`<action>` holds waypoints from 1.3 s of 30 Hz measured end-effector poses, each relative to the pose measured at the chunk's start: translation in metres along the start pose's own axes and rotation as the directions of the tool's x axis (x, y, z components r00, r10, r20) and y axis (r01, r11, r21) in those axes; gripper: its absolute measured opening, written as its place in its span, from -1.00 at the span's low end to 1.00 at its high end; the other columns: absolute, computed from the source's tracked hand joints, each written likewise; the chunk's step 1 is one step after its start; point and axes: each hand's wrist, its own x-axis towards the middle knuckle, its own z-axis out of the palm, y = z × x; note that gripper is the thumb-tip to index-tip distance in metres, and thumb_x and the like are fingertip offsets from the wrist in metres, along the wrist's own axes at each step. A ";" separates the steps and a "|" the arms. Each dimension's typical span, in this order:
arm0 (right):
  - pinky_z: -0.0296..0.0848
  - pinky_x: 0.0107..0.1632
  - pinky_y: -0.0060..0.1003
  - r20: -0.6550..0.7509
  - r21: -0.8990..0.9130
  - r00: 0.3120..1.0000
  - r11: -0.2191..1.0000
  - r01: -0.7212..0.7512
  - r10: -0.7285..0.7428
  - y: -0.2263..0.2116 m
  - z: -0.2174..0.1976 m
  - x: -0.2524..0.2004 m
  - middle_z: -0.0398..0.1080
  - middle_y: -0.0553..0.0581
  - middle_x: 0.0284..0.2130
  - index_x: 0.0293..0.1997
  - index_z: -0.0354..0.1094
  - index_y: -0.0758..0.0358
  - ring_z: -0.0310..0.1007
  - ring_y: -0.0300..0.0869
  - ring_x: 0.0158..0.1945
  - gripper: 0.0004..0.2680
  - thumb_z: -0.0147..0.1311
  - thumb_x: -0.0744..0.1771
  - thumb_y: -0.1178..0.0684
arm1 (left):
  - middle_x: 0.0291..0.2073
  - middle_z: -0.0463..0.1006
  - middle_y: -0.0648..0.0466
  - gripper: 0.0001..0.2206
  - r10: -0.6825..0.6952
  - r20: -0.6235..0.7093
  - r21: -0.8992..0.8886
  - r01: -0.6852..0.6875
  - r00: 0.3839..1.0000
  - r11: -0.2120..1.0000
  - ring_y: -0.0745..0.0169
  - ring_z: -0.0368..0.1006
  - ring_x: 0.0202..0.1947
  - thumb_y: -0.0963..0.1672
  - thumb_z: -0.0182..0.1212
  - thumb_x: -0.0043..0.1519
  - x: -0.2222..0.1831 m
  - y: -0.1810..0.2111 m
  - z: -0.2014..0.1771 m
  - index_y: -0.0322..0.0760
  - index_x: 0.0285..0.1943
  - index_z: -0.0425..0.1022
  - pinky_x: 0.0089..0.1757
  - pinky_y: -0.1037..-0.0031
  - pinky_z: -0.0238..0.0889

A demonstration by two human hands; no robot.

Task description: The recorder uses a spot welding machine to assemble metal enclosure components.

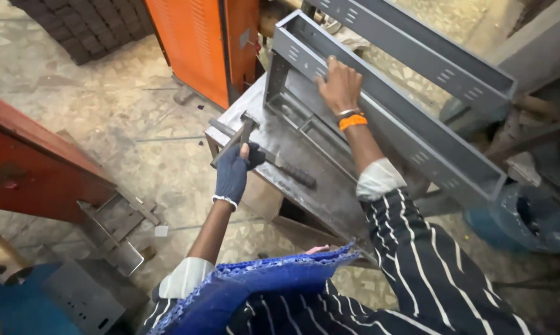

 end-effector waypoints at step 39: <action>0.13 0.33 0.11 -0.183 -0.094 0.960 0.976 0.199 -0.213 0.023 0.032 0.007 0.33 0.24 0.14 0.17 0.33 0.28 0.23 0.13 0.26 -0.58 0.29 0.24 -0.04 | -0.41 0.65 -0.04 -0.60 -0.135 -0.040 0.046 0.137 0.990 0.990 0.25 0.59 -0.44 0.00 0.03 0.39 0.009 -0.035 0.025 -0.47 0.01 0.57 -0.34 0.46 0.46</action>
